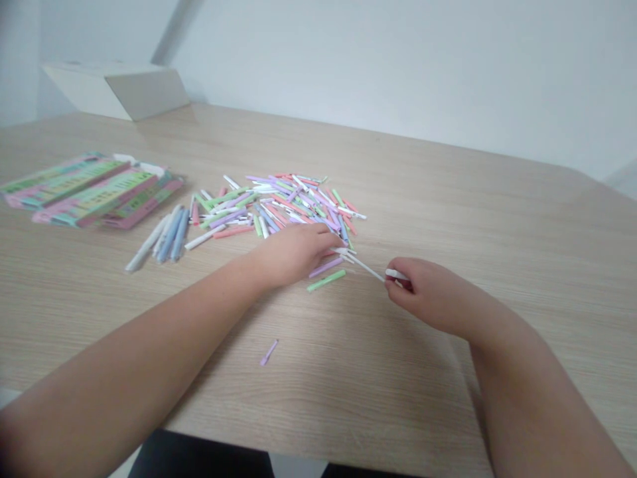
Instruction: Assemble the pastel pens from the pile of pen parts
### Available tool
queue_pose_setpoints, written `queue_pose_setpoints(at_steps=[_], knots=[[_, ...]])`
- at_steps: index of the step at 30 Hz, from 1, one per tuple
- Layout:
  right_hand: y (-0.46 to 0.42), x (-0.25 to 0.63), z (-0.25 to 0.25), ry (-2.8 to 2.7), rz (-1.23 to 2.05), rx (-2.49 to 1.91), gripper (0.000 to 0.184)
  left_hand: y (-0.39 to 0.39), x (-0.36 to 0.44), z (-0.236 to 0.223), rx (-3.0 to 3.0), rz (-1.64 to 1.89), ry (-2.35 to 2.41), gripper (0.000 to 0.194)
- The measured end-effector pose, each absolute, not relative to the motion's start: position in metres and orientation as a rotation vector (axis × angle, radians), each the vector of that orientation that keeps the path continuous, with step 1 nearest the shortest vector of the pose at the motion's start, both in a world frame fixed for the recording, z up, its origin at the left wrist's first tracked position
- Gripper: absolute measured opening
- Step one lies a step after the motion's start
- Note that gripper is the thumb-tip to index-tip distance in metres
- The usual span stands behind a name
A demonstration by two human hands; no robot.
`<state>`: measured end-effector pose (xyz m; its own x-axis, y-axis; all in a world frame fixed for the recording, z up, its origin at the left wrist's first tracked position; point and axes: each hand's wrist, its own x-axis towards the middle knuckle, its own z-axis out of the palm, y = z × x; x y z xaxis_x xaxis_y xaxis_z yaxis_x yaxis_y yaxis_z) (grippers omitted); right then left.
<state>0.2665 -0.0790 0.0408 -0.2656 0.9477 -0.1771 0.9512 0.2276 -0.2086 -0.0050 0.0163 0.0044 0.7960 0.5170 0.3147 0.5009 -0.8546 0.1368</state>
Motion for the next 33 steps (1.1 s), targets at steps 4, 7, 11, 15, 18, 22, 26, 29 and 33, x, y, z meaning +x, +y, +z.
queue_pose_setpoints(at_steps=[4, 7, 11, 15, 18, 22, 26, 29, 33], knots=[[-0.0787, 0.2664, 0.0401, 2.437, -0.448, 1.907, 0.028, 0.0151, -0.0052, 0.0049, 2.948, 0.512, 0.836, 0.033], [-0.0787, 0.2671, 0.0405, 2.427, -0.451, 1.904, 0.027, 0.0151, -0.0051, 0.0051, 2.954, 0.501, 0.846, 0.033], [-0.0793, 0.2690, 0.0399, 2.417, -0.462, 1.899, 0.028, 0.0155, -0.0055, 0.0055, 2.955, 0.490, 0.924, 0.034], [-0.0797, 0.2703, 0.0374, 2.424, -0.487, 1.870, 0.027, 0.0145, -0.0060, 0.0061, 2.953, 0.484, 0.934, 0.035], [-0.0794, 0.2710, 0.0364, 2.430, -0.487, 1.859, 0.028, 0.0140, -0.0060, 0.0068, 2.946, 0.475, 0.929, 0.034], [-0.0790, 0.2697, 0.0377, 2.412, -0.480, 1.874, 0.029, 0.0140, -0.0061, 0.0073, 2.946, 0.458, 0.920, 0.034], [-0.0795, 0.2664, 0.0394, 2.430, -0.477, 1.852, 0.029, 0.0135, -0.0064, 0.0067, 2.976, 0.448, 0.905, 0.034], [-0.0805, 0.2659, 0.0399, 2.427, -0.470, 1.861, 0.030, 0.0128, -0.0065, 0.0065, 2.983, 0.449, 0.903, 0.034], [-0.0807, 0.2684, 0.0395, 2.440, -0.470, 1.887, 0.029, 0.0124, -0.0066, 0.0071, 2.966, 0.443, 0.906, 0.034]])
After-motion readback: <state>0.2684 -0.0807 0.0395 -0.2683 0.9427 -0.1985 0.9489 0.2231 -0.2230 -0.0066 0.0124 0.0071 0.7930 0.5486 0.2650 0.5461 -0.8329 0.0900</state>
